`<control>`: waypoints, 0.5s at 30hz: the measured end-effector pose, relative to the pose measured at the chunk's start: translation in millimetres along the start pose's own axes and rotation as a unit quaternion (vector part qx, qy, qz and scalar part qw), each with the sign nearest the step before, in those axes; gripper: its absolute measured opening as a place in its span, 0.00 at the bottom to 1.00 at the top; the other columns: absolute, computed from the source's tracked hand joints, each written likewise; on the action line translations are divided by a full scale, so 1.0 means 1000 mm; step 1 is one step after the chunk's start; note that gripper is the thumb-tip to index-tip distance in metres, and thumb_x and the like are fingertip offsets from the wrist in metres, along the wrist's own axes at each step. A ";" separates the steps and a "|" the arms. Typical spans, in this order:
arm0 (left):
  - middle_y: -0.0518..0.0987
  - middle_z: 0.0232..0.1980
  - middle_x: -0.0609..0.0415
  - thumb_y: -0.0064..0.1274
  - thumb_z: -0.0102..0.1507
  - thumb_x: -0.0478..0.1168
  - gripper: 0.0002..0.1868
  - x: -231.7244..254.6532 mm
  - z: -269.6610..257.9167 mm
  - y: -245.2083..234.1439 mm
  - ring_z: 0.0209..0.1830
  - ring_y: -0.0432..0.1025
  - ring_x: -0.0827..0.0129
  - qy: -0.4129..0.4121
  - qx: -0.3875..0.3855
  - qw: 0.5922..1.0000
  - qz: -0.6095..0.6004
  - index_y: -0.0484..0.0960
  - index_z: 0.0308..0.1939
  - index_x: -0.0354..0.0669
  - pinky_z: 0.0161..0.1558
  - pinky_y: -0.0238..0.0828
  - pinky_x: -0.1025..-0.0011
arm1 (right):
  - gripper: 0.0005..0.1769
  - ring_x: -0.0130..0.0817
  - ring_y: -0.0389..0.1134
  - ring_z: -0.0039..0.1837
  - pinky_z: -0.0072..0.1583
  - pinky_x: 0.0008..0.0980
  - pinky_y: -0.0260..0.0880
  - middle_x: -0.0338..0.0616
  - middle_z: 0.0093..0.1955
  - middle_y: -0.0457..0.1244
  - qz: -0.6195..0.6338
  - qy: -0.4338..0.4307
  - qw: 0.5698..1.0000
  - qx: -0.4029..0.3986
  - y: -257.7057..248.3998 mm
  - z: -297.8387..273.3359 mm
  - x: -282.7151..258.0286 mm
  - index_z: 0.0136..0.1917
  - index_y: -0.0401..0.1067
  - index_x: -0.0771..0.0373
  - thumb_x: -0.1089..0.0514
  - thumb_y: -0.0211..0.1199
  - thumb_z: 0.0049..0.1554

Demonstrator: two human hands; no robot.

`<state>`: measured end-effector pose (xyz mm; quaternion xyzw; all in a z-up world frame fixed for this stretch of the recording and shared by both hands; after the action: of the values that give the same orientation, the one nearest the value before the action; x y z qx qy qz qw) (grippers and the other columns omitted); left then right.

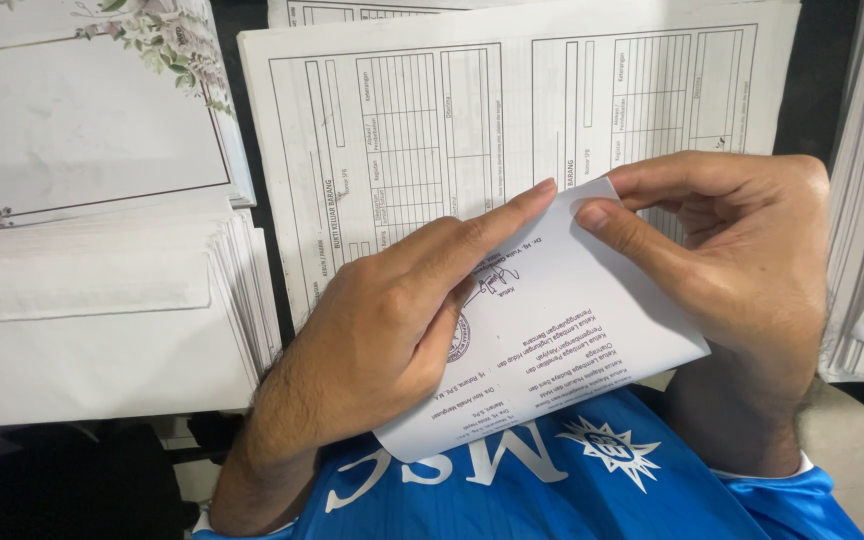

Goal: Folding printed documents and inserting them into envelopes

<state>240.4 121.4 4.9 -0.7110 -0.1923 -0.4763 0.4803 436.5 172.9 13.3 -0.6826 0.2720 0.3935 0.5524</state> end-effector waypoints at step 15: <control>0.79 0.47 0.56 0.43 0.71 0.30 0.34 -0.002 0.000 0.004 0.36 0.71 0.72 -0.001 0.010 1.000 0.014 0.53 0.79 0.58 0.32 0.76 0.78 | 0.08 0.42 0.75 0.49 0.44 0.28 0.74 0.58 0.48 0.71 -0.005 -0.017 1.000 -0.014 -0.003 -0.001 -0.001 0.48 0.76 0.77 0.67 0.71 0.59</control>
<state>242.6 120.2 1.3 -0.7094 -0.1877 -0.4670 0.4933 439.0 173.0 16.0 -0.6847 0.2541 0.4058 0.5495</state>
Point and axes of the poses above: each hand's wrist, its own z-axis towards the middle knuckle, its own y-axis out of the palm, x = y × z, the point moved 6 cm from there along z, towards the middle knuckle
